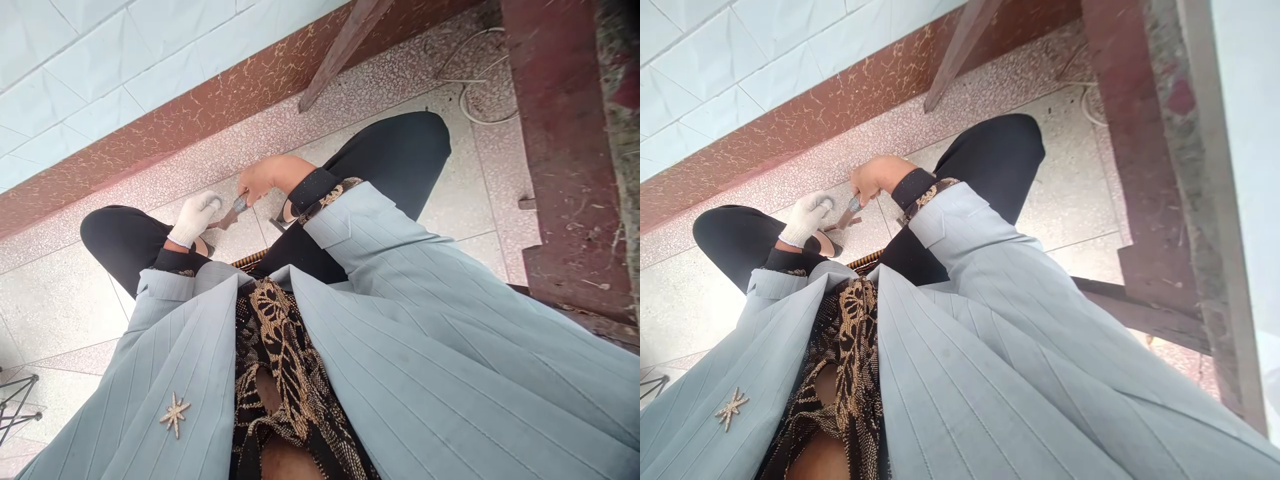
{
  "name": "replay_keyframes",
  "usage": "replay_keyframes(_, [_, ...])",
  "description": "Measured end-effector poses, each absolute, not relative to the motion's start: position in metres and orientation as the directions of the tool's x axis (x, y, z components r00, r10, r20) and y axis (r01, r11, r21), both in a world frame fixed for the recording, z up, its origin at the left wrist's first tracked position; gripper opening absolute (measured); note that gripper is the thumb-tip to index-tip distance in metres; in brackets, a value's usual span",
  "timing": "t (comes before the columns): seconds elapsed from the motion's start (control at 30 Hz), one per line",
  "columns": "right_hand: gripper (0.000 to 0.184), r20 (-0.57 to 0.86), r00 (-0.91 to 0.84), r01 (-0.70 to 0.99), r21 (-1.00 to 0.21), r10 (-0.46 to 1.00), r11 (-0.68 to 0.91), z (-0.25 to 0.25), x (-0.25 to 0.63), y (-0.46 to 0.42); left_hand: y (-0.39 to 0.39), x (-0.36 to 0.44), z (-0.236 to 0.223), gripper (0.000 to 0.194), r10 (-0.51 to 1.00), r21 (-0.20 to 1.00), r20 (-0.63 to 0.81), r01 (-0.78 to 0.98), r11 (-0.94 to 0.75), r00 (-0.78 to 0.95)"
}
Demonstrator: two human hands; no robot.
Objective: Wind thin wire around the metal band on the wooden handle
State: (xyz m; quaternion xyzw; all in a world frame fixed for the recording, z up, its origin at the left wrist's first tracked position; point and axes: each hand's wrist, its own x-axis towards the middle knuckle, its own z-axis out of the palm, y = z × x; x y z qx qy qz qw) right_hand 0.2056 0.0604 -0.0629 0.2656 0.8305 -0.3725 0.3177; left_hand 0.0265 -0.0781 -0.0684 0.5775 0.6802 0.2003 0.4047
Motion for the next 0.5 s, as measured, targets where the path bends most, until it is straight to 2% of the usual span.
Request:
replay_keyframes(0.1, [0.012, -0.756, -0.645, 0.686, -0.507, 0.112, 0.522, -0.064, 0.207, 0.06, -0.076, 0.023, -0.072, 0.016, 0.939, 0.734, -0.338, 0.609, 0.302, -0.059])
replay_keyframes(0.23, [0.019, -0.715, -0.698, 0.675, -0.639, 0.039, 0.369, -0.061, 0.212, 0.064, -0.075, 0.017, -0.074, 0.015, 0.946, 0.756, -0.31, 0.58, 0.304, -0.091])
replay_keyframes(0.37, [0.024, -0.587, -0.808, 0.55, -0.783, -0.05, 0.291, -0.051, 0.22, 0.072, -0.075, 0.01, -0.082, 0.018, 0.939, 0.777, -0.332, 0.537, 0.328, -0.093])
replay_keyframes(0.5, [0.02, -0.44, -0.898, 0.434, -0.882, 0.006, 0.183, -0.042, 0.228, 0.077, -0.074, 0.009, -0.092, 0.018, 0.932, 0.827, -0.354, 0.437, 0.353, -0.083])
